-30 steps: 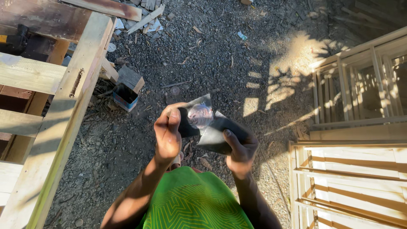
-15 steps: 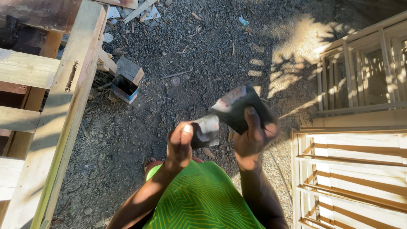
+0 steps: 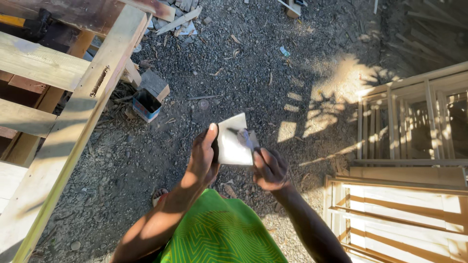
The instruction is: The person applies a gray filler to gaps in wooden planks using a putty knife and a wooden stick. They spread the filler into the joints and smooth the surface, then clean excess filler from the tools.
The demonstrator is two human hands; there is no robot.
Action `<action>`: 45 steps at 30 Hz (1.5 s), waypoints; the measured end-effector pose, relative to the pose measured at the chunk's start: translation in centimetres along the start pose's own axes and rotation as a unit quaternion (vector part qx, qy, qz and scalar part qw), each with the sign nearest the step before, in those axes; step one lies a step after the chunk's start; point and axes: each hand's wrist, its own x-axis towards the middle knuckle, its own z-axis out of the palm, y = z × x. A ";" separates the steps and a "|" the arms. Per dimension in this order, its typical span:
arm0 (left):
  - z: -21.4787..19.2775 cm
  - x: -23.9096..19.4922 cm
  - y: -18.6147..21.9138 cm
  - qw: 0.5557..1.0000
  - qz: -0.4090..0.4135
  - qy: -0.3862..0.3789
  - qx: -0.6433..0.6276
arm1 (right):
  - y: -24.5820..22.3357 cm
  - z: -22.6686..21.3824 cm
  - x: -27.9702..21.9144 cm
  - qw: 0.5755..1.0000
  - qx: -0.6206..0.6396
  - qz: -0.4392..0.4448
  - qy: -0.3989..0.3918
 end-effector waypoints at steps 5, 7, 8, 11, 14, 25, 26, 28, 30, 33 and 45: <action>-0.6 0.1 0.7 0.998 0.059 -0.019 -0.017 | 0.0 0.3 0.4 0.991 0.035 0.131 -0.003; -0.6 0.3 -0.3 0.997 0.070 0.001 -0.017 | -2.8 -0.5 0.9 0.969 0.032 0.237 0.057; -0.9 0.1 -0.9 0.997 0.077 0.004 -0.007 | -3.9 0.2 0.7 0.972 0.029 0.222 0.067; -1.6 0.8 -0.8 0.990 0.135 0.009 0.032 | -3.1 3.2 -0.5 0.983 0.023 0.156 0.089; -2.7 0.8 2.0 0.971 0.218 0.042 0.094 | -2.2 3.0 0.2 0.946 0.158 0.258 0.118; -2.7 -0.5 0.8 0.910 0.301 0.071 0.276 | -6.6 -0.1 8.0 0.611 0.465 0.617 0.175; -2.4 -0.7 0.7 0.899 0.306 0.062 0.306 | -6.5 0.2 7.8 0.617 0.449 0.622 0.178; -1.4 -2.0 0.6 0.875 0.312 0.042 0.367 | -6.4 0.4 8.0 0.628 0.414 0.632 0.187; -0.7 -3.0 0.8 0.863 0.306 -0.008 0.403 | -6.5 0.1 8.6 0.627 0.403 0.640 0.188; -0.6 -3.1 1.4 0.809 0.345 -0.070 0.472 | -5.7 0.1 10.1 0.654 0.388 0.616 0.206; -5.3 0.5 -2.8 0.994 0.039 0.031 0.099 | -3.4 -2.1 3.8 0.997 0.023 0.060 0.038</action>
